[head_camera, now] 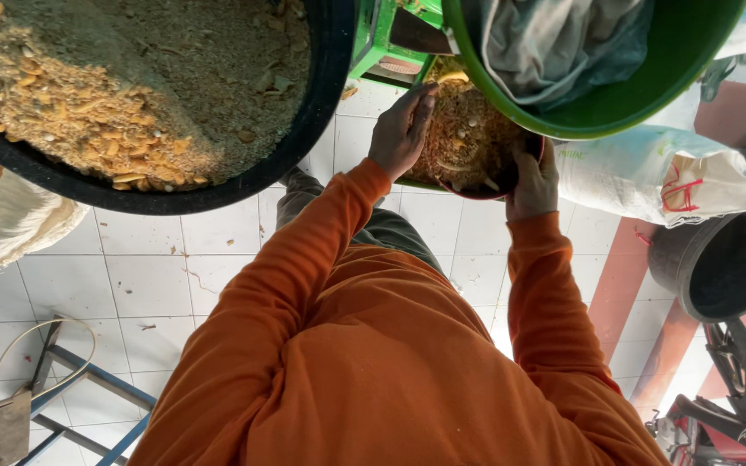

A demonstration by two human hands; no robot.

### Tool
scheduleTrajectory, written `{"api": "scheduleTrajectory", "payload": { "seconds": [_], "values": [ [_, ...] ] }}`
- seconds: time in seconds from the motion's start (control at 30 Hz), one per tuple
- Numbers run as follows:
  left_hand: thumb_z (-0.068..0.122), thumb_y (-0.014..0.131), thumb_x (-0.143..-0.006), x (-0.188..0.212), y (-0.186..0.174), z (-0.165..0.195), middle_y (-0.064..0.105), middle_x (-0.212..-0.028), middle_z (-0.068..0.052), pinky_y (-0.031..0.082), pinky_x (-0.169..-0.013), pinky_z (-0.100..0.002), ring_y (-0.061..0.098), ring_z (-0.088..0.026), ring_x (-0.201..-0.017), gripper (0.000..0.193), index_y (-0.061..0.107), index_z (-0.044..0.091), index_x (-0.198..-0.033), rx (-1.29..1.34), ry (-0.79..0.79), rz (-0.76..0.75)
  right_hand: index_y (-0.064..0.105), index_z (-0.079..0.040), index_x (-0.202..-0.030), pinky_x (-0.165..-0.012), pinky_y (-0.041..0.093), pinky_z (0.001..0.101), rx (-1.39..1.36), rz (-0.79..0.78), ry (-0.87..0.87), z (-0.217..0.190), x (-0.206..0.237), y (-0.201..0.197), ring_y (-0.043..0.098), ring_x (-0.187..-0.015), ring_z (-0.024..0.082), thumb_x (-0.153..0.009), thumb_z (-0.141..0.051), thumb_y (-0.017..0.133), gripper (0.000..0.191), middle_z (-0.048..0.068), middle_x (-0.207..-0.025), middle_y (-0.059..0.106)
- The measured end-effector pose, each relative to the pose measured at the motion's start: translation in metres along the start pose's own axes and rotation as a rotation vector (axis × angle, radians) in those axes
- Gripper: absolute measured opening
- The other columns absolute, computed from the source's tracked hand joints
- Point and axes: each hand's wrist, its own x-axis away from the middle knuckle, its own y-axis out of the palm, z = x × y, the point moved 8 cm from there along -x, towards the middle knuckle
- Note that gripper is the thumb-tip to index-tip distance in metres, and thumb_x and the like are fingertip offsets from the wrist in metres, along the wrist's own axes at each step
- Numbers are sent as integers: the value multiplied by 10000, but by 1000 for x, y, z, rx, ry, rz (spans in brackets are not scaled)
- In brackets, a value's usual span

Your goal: The person scoops cracked roasted pieces from a large black basin using a small dark bowl, empties them into a green tray, and feeds the material into the hopper of a green grinding machine, pushing it down with a metal scoop while ground powder collects in a basin beside the machine.

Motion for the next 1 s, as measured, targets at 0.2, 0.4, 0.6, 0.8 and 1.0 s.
{"api": "scheduleTrajectory", "payload": {
  "seconds": [0.2, 0.4, 0.6, 0.8, 1.0],
  "values": [
    [396, 276, -1167, -4, 29, -2, 434, -1654, -129, 239, -1324, -448, 327, -318, -1583, 532, 411, 117, -1599, -166, 123, -99, 380, -143, -1598, -1000, 597, 387, 582, 288, -269, 9, 9, -14, 628, -1185, 267, -1063, -37, 561, 575, 150, -1394, 581],
    [430, 234, -1161, -7, 38, 4, 377, -1686, -126, 234, -1332, -443, 302, -312, -1594, 587, 384, 92, -1617, -171, 176, -158, 301, -192, -1652, -1173, 467, 529, 1076, 347, -689, 2, 25, 27, 498, -1379, 396, -995, 40, 647, 778, 200, -1469, 406],
    [466, 289, -1147, -1, 40, -11, 345, -1669, -209, 404, -1245, -443, 417, -358, -1516, 621, 372, 26, -1578, -157, 22, -233, 255, -236, -1668, -1143, 494, 539, 1194, 237, -831, -1, 28, 47, 473, -1383, 398, -1013, -22, 681, 810, 197, -1480, 349],
    [267, 491, -1115, 2, 34, 1, 349, -1657, -209, 440, -1216, -465, 412, -424, -1507, 563, 335, 34, -1604, -191, 166, -176, 236, -228, -1673, -1112, 517, 534, 1148, 197, -879, -9, 34, 41, 463, -1374, 399, -1032, -107, 744, 826, 209, -1468, 318],
    [31, 566, -1020, 7, 29, 11, 300, -1680, -201, 455, -1242, -438, 407, -402, -1523, 649, 314, 45, -1617, -199, 272, -121, 235, -256, -1682, -1139, 491, 539, 1197, 205, -946, -12, 40, 42, 449, -1431, 404, -1000, -42, 712, 859, 191, -1518, 329]
  ]
}}
